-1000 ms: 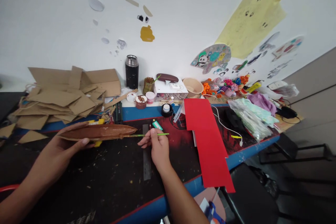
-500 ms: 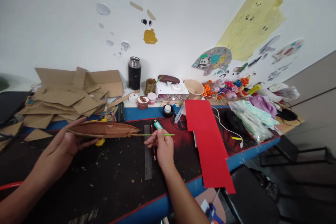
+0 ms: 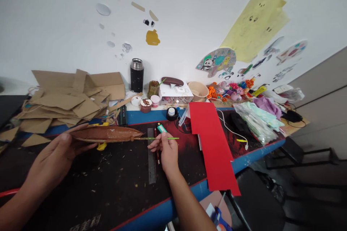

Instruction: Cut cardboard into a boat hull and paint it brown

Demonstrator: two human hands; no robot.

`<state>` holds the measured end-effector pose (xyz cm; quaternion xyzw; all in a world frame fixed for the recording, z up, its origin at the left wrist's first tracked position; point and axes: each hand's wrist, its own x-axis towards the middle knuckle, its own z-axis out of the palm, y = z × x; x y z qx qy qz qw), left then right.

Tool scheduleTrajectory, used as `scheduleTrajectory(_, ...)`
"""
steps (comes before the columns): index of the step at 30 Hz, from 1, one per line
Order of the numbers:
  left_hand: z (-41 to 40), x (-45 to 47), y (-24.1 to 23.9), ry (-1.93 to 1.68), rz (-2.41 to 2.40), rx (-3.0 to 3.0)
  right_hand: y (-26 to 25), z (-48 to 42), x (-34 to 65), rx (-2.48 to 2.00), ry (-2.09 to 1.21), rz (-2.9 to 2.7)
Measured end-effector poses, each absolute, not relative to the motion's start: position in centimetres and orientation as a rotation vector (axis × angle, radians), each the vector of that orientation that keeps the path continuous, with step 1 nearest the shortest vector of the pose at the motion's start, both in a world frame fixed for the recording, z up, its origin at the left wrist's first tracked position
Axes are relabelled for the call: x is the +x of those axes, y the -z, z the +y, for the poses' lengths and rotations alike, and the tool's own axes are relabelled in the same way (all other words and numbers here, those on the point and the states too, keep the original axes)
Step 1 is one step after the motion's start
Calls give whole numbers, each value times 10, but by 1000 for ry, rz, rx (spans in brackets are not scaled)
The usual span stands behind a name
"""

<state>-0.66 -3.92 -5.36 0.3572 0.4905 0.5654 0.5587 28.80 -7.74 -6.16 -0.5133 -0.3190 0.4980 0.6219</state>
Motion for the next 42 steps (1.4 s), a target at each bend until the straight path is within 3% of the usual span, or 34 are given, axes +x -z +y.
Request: scheduleTrajectory(42, -45, 6, 45, -1115, 1511, 963, 53, -68, 253, -1045, -1231, -793)
